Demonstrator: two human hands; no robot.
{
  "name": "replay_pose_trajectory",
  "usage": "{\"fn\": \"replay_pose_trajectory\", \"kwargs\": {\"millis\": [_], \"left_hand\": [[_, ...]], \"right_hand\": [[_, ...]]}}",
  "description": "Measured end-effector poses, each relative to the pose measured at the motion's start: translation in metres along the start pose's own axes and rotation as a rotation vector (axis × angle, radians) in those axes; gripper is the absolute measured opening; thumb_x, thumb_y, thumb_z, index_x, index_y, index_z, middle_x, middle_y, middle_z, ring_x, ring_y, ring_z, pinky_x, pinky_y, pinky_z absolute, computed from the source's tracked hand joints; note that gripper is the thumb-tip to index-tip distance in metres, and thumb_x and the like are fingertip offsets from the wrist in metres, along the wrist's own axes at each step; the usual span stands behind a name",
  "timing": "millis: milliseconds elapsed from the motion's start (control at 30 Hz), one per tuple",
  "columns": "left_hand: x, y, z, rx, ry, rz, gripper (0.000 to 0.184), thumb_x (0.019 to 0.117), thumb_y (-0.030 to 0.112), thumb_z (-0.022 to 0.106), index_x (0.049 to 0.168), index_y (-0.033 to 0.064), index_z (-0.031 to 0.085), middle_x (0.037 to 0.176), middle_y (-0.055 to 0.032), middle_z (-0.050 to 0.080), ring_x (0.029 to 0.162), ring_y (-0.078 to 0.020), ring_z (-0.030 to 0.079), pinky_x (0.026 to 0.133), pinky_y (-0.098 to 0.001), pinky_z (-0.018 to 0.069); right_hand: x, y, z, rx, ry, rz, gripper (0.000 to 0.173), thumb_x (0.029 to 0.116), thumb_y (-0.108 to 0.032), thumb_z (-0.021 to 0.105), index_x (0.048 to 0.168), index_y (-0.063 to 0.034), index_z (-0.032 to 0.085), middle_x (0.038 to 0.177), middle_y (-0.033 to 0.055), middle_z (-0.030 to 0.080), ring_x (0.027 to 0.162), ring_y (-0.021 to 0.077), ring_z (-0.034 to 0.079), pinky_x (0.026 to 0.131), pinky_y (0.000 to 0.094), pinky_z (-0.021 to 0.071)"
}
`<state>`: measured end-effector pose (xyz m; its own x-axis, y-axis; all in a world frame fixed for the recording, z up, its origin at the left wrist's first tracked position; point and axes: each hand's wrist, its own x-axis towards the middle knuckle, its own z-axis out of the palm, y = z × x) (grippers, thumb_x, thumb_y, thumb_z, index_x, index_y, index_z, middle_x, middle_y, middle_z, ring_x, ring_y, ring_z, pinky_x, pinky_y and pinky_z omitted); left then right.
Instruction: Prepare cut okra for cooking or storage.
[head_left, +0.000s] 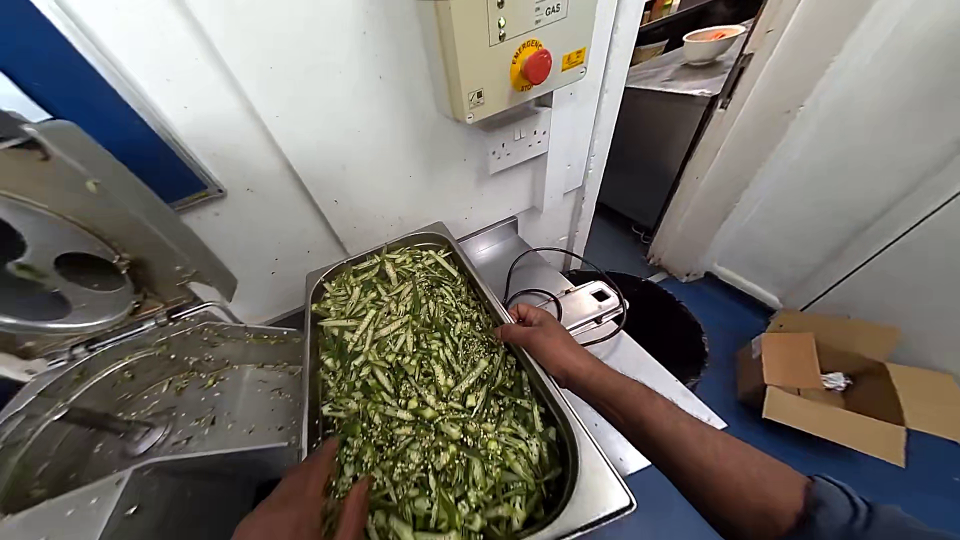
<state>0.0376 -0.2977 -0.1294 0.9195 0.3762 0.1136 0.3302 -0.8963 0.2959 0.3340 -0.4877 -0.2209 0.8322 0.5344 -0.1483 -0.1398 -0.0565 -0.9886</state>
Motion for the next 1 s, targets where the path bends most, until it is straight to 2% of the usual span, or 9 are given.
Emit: {"fn": "replay_pose_trajectory", "kwargs": {"millis": [67, 200, 433, 533, 633, 733, 833, 900, 1000], "left_hand": [[0.025, 0.009, 0.004, 0.166, -0.175, -0.131, 0.070, 0.0973, 0.050, 0.057, 0.145, -0.0013, 0.054, 0.114, -0.0240, 0.071, 0.099, -0.0432, 0.071, 0.085, -0.0653, 0.0549], [0.056, 0.021, 0.017, 0.209, -0.445, -0.224, 0.068, 0.1027, 0.048, 0.052, 0.152, 0.0024, 0.044, 0.131, -0.0248, 0.064, 0.122, -0.0430, 0.062, 0.102, -0.0622, 0.0473], [0.076, 0.079, 0.048, -0.126, -0.393, 0.146, 0.055, 0.1053, 0.026, 0.054, 0.157, 0.0151, 0.040, 0.143, -0.0152, 0.058, 0.128, -0.0309, 0.059, 0.110, -0.0511, 0.0462], [0.096, 0.078, 0.046, -0.220, -0.266, 0.134, 0.058, 0.1038, 0.030, 0.057, 0.158, 0.0194, 0.040, 0.140, -0.0144, 0.060, 0.118, -0.0302, 0.066, 0.102, -0.0531, 0.0531], [0.126, 0.056, 0.035, -0.013, -0.152, -0.081, 0.059, 0.1021, 0.034, 0.060, 0.155, 0.0114, 0.044, 0.145, -0.0204, 0.055, 0.127, -0.0403, 0.059, 0.104, -0.0629, 0.0475], [0.149, 0.048, 0.040, 0.126, -0.285, -0.259, 0.064, 0.1007, 0.046, 0.058, 0.150, 0.0057, 0.048, 0.142, -0.0250, 0.056, 0.129, -0.0445, 0.056, 0.105, -0.0655, 0.0445], [0.154, 0.081, 0.060, 0.149, -0.357, -0.238, 0.056, 0.1025, 0.039, 0.056, 0.150, 0.0108, 0.050, 0.144, -0.0265, 0.052, 0.127, -0.0462, 0.056, 0.103, -0.0651, 0.0469], [0.158, 0.114, 0.072, 0.145, -0.396, -0.155, 0.048, 0.1023, 0.025, 0.055, 0.149, 0.0165, 0.052, 0.141, -0.0248, 0.055, 0.124, -0.0451, 0.059, 0.100, -0.0646, 0.0495], [0.163, 0.159, 0.082, 0.110, -0.504, -0.081, 0.047, 0.1022, 0.023, 0.054, 0.149, 0.0211, 0.053, 0.139, -0.0220, 0.057, 0.123, -0.0425, 0.060, 0.098, -0.0641, 0.0501]], "right_hand": [[-0.012, 0.002, 0.003, 0.013, 0.040, -0.013, 0.013, 0.0972, -0.012, 0.065, 0.092, -0.0055, 0.054, 0.071, 0.0078, 0.057, 0.060, 0.0157, 0.057, 0.055, 0.0317, 0.0493], [-0.048, 0.007, 0.008, 0.063, 0.180, 0.008, 0.011, 0.0964, -0.011, 0.065, 0.093, -0.0045, 0.057, 0.072, 0.0095, 0.060, 0.060, 0.0173, 0.059, 0.056, 0.0335, 0.0522], [-0.067, 0.024, 0.001, 0.026, 0.218, -0.017, 0.020, 0.0970, -0.020, 0.068, 0.093, -0.0042, 0.057, 0.072, 0.0101, 0.059, 0.063, 0.0200, 0.059, 0.059, 0.0375, 0.0517], [-0.064, 0.018, -0.002, -0.040, 0.174, -0.028, 0.021, 0.0983, -0.022, 0.067, 0.092, -0.0040, 0.056, 0.072, 0.0090, 0.058, 0.062, 0.0188, 0.058, 0.058, 0.0357, 0.0496], [-0.063, 0.020, -0.006, -0.065, 0.130, -0.027, 0.025, 0.0975, -0.027, 0.068, 0.101, -0.0048, 0.057, 0.076, 0.0087, 0.062, 0.066, 0.0187, 0.061, 0.062, 0.0365, 0.0524], [-0.061, 0.022, -0.017, -0.074, 0.006, -0.046, 0.033, 0.0975, -0.037, 0.066, 0.106, -0.0076, 0.055, 0.076, 0.0055, 0.062, 0.061, 0.0149, 0.060, 0.056, 0.0315, 0.0497], [-0.052, 0.027, -0.040, -0.117, -0.126, -0.135, 0.039, 0.1001, -0.049, 0.056, 0.110, -0.0112, 0.057, 0.075, 0.0009, 0.055, 0.055, 0.0116, 0.050, 0.049, 0.0284, 0.0425], [-0.038, 0.025, -0.063, -0.220, -0.126, -0.265, 0.049, 0.0984, -0.048, 0.056, 0.126, -0.0081, 0.058, 0.085, 0.0015, 0.062, 0.063, 0.0122, 0.057, 0.056, 0.0308, 0.0500], [-0.010, 0.009, -0.090, -0.275, -0.117, -0.486, 0.046, 0.0955, -0.039, 0.061, 0.125, -0.0039, 0.061, 0.093, 0.0021, 0.064, 0.068, 0.0107, 0.059, 0.060, 0.0309, 0.0526]]}}
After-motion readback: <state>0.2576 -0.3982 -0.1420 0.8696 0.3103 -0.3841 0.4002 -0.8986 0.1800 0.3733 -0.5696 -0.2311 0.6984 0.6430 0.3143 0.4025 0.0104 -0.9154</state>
